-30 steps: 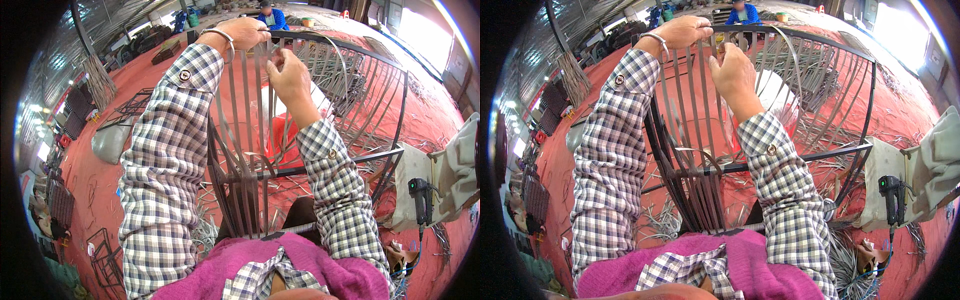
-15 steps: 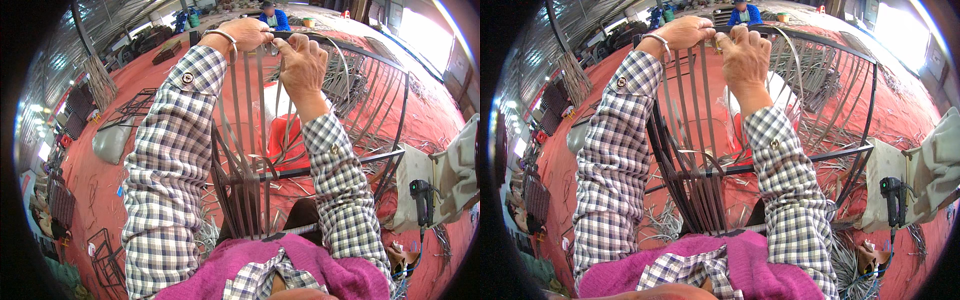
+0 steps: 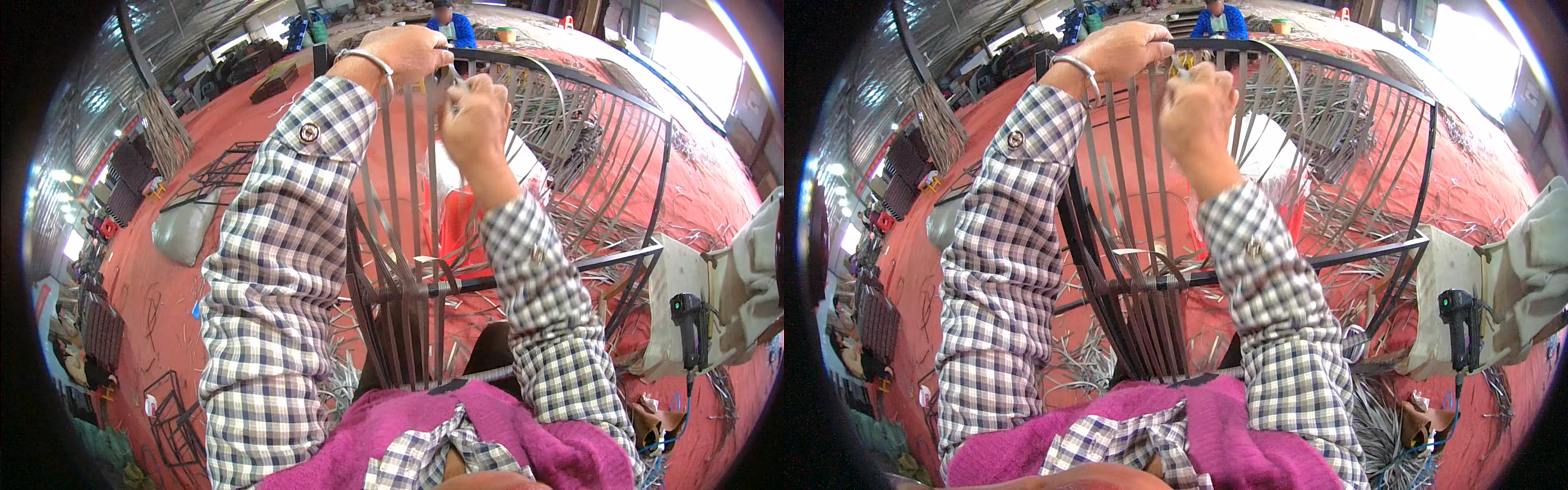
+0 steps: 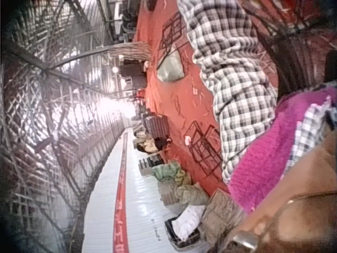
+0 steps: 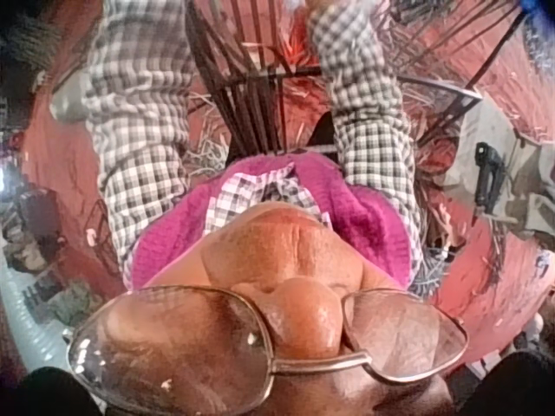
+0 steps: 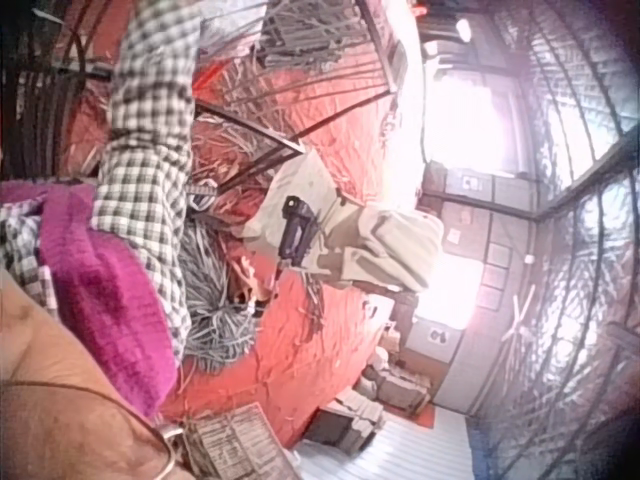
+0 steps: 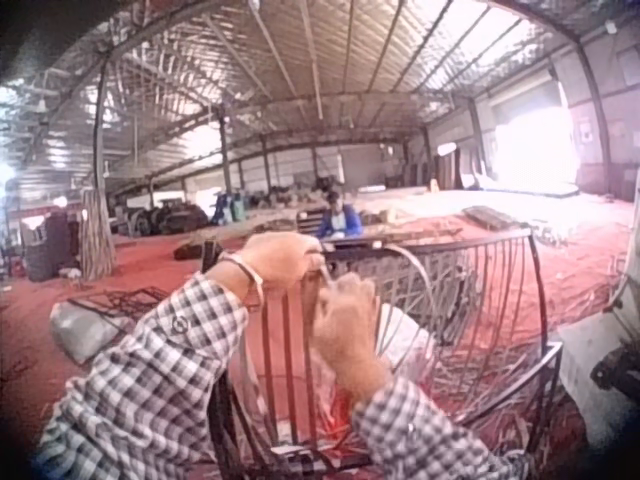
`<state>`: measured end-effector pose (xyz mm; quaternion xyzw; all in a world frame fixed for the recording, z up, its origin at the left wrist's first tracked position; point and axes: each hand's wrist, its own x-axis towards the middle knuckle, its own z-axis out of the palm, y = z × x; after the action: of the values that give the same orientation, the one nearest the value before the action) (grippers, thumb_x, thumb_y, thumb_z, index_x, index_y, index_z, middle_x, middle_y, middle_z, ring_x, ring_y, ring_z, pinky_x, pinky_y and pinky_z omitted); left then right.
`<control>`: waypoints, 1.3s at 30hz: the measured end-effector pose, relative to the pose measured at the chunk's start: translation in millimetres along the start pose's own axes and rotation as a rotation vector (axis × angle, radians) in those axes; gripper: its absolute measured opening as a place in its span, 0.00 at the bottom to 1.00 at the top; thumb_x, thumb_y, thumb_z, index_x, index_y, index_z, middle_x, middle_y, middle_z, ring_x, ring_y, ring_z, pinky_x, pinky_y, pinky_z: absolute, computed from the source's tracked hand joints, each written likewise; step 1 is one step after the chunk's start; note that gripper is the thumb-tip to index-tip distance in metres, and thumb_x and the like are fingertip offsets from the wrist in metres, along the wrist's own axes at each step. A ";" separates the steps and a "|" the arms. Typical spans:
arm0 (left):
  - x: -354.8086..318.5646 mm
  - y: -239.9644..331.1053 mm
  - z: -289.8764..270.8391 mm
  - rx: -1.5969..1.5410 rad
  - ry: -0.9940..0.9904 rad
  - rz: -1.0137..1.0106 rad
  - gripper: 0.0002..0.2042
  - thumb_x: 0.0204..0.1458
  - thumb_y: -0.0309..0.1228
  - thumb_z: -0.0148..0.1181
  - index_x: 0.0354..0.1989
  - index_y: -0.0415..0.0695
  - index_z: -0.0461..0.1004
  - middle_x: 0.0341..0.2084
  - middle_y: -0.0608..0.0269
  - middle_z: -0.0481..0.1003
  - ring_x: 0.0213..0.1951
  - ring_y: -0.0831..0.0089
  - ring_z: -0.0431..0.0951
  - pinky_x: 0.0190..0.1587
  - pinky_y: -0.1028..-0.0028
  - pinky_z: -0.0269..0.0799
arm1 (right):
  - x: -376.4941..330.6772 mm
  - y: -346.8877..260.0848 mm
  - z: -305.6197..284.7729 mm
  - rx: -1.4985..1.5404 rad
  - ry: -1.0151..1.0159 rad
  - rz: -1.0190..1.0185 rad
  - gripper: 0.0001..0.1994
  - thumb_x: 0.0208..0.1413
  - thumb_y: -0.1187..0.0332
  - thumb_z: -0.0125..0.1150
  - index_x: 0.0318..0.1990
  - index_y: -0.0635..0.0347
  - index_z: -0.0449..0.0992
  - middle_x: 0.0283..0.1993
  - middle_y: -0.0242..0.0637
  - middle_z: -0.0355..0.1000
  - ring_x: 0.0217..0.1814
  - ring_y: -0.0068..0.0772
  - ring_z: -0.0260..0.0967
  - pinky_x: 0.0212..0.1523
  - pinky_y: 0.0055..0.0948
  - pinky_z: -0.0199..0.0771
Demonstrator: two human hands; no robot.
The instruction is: The person assembles a metal frame by inserting vertical metal rods into a horizontal frame and securing them with a staple gun. The person repeatedly positions each rod and fastens it in place.
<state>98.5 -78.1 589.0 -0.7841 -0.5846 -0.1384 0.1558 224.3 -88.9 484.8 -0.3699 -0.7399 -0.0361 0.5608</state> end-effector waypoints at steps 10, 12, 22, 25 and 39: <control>-12.2 -1.5 0.3 -0.005 0.144 -0.011 0.14 0.54 0.43 0.48 0.39 0.51 0.77 0.37 0.58 0.77 0.41 0.58 0.76 0.44 0.60 0.69 | -22.1 -21.0 -50.9 0.173 0.015 -0.336 0.08 0.41 0.63 0.65 0.21 0.58 0.77 0.51 0.39 0.67 0.57 0.46 0.55 0.56 0.40 0.53; -9.1 -3.4 -0.4 0.037 0.140 -0.002 0.14 0.54 0.43 0.48 0.37 0.49 0.77 0.36 0.57 0.77 0.41 0.57 0.76 0.43 0.61 0.70 | -5.2 -15.5 -48.4 0.593 -0.070 -0.248 0.09 0.45 0.62 0.65 0.24 0.58 0.78 0.51 0.39 0.68 0.57 0.41 0.56 0.57 0.38 0.54; -21.8 13.0 -14.4 0.072 0.139 0.031 0.18 0.56 0.49 0.44 0.34 0.48 0.75 0.31 0.58 0.77 0.37 0.59 0.76 0.37 0.66 0.70 | 10.4 -39.4 1.5 1.520 0.250 0.250 0.13 0.62 0.63 0.48 0.32 0.60 0.74 0.21 0.22 0.64 0.20 0.10 0.52 0.21 0.13 0.50; -36.4 14.9 -22.9 0.053 0.182 0.028 0.19 0.56 0.49 0.45 0.40 0.47 0.75 0.34 0.58 0.77 0.38 0.60 0.77 0.39 0.67 0.71 | -6.1 -50.1 3.0 1.349 0.203 0.153 0.13 0.62 0.62 0.49 0.30 0.60 0.74 0.21 0.22 0.64 0.22 0.10 0.54 0.23 0.14 0.53; -69.1 21.0 -18.4 0.246 0.444 0.096 0.16 0.49 0.33 0.56 0.47 0.46 0.70 0.40 0.59 0.75 0.42 0.60 0.75 0.45 0.65 0.71 | -36.5 -53.0 -51.8 1.687 0.047 0.122 0.17 0.61 0.66 0.48 0.19 0.56 0.63 0.18 0.27 0.57 0.23 0.22 0.55 0.57 0.34 0.56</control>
<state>98.9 -151.6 576.4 -0.7366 -0.5106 -0.2272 0.3809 238.3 -170.0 491.8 0.1340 -0.4857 0.5509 0.6653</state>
